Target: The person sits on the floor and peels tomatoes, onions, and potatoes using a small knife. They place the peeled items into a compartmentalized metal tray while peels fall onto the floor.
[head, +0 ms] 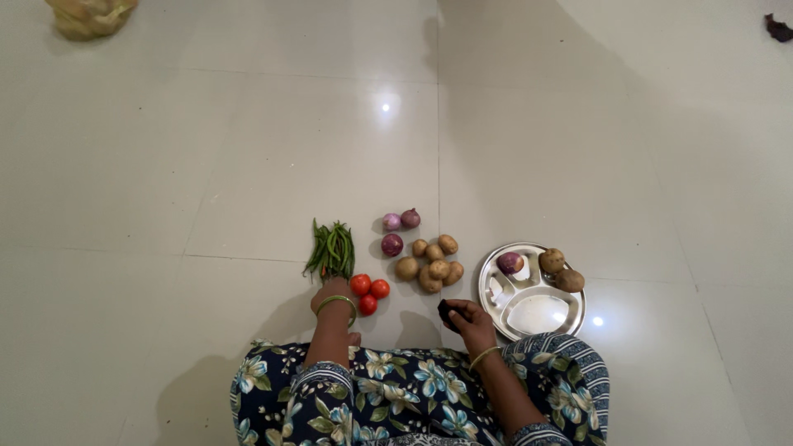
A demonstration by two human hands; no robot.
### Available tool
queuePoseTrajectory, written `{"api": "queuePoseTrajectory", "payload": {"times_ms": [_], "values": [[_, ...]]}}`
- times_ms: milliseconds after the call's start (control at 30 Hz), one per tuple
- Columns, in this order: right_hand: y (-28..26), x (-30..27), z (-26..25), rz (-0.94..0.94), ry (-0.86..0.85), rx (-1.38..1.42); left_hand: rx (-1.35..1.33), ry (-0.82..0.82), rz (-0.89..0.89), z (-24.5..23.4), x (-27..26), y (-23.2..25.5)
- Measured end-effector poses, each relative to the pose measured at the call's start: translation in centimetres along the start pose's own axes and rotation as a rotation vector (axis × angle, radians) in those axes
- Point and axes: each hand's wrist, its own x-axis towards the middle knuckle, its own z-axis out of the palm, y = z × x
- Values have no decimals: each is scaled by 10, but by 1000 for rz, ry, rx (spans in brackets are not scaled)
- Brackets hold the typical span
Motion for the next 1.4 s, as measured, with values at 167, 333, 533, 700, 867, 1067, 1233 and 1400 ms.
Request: {"api": "queuePoseTrajectory", "payload": {"times_ms": [167, 333, 533, 700, 867, 1067, 1233, 1400], "values": [[8, 3, 7, 4, -48, 18, 9, 59, 39, 16, 7, 1], [-4, -6, 17, 49, -34, 20, 75, 57, 75, 24, 13, 4], [-15, -13, 24, 97, -18, 47, 39, 101, 78, 46, 31, 1], [-36, -15, 25, 173, 35, 136, 31, 96, 74, 64, 50, -6], [-112, -6, -17, 47, -185, 694, -19, 49, -17, 45, 38, -2], [-136, 50, -102, -149, 70, 572, -192, 259, 176, -44, -47, 16], [-124, 83, -157, 3, 571, 272, -485, 479, 405, -70, -84, 21], [-102, 106, -158, -184, 618, -259, -590, 452, 551, -58, -108, 23]]}}
